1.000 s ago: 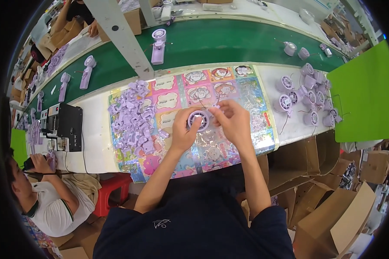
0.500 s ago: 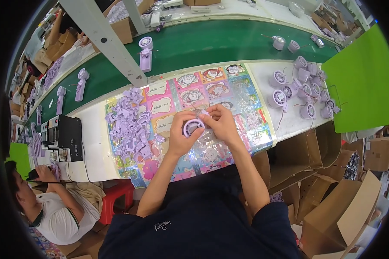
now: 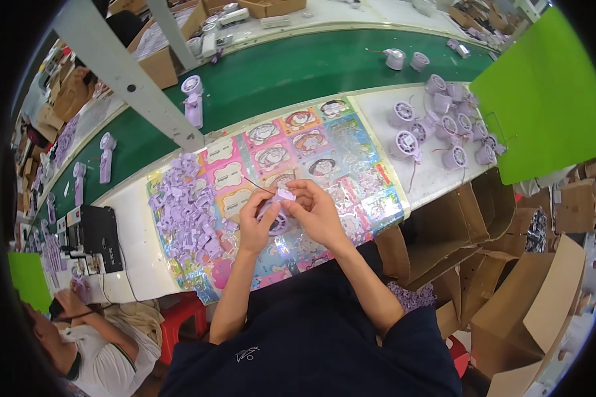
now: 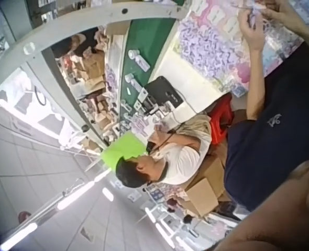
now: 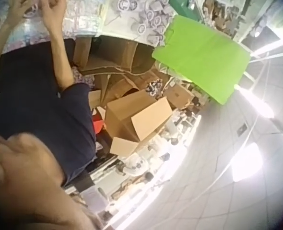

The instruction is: The person assembles small handheld fans by snapping together fan housing, fan blades, motor assembly, and plastic components by hand.

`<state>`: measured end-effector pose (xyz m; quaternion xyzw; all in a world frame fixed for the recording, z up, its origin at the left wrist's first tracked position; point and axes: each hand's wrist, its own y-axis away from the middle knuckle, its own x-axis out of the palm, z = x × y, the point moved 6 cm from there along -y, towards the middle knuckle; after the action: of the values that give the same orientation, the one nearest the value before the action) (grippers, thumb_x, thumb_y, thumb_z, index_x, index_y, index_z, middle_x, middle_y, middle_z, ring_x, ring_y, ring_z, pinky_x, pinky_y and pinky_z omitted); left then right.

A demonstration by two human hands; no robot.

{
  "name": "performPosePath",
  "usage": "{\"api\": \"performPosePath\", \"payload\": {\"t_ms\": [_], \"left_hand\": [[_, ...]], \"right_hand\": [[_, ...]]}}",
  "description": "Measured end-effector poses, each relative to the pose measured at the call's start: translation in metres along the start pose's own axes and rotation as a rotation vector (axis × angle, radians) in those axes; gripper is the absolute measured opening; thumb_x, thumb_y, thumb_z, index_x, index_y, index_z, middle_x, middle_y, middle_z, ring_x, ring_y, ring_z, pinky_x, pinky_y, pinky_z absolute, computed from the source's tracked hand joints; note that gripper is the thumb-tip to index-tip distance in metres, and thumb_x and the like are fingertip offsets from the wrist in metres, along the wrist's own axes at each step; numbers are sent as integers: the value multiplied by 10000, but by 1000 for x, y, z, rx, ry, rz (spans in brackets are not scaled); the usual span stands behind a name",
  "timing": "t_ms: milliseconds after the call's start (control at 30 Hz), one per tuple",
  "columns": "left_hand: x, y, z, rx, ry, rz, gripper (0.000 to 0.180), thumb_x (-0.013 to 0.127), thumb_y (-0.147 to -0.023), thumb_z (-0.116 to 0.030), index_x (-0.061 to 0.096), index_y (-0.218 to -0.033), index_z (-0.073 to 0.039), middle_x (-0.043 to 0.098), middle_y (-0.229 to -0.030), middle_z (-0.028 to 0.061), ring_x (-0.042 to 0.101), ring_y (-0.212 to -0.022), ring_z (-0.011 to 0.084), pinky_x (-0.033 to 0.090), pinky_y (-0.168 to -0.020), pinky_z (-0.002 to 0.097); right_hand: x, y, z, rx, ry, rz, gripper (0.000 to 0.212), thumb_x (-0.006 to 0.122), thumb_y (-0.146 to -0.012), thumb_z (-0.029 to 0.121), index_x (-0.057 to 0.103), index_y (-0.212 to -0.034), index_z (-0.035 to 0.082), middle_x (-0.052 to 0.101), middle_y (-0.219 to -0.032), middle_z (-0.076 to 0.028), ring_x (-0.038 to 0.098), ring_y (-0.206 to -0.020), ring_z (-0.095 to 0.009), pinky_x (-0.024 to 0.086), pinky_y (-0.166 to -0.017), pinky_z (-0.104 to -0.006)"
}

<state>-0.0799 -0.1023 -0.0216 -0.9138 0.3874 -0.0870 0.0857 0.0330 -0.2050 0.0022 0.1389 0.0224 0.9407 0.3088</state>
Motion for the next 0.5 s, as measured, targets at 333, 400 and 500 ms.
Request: {"api": "performPosePath", "payload": {"t_ms": [333, 400, 500], "left_hand": [[11, 22, -3, -102, 183, -103, 97, 633, -922, -42, 626, -973, 41, 665, -1181, 161, 614, -1081, 217, 461, -973, 336], [12, 21, -3, -86, 180, -100, 96, 634, -923, -47, 624, -965, 39, 661, -1174, 158, 612, -1072, 213, 462, -966, 334], [15, 22, 5, -86, 179, -127, 96, 641, -922, -55, 614, -943, 35, 648, -1132, 139, 600, -1033, 199, 461, -941, 324]], "right_hand": [[-2, 23, -12, 6, 50, 65, 295, 677, -950, 14, 599, -1231, -28, 712, -1043, -71, 668, -890, -95, 546, -756, -250], [-4, 23, -13, 0, 77, 41, 282, 682, -946, 13, 612, -1215, -33, 713, -1032, -68, 664, -882, -90, 543, -753, -247], [-10, 23, -15, 31, 65, 6, 260, 695, -937, 13, 637, -1185, -40, 714, -1008, -63, 656, -864, -82, 536, -746, -243]]}}
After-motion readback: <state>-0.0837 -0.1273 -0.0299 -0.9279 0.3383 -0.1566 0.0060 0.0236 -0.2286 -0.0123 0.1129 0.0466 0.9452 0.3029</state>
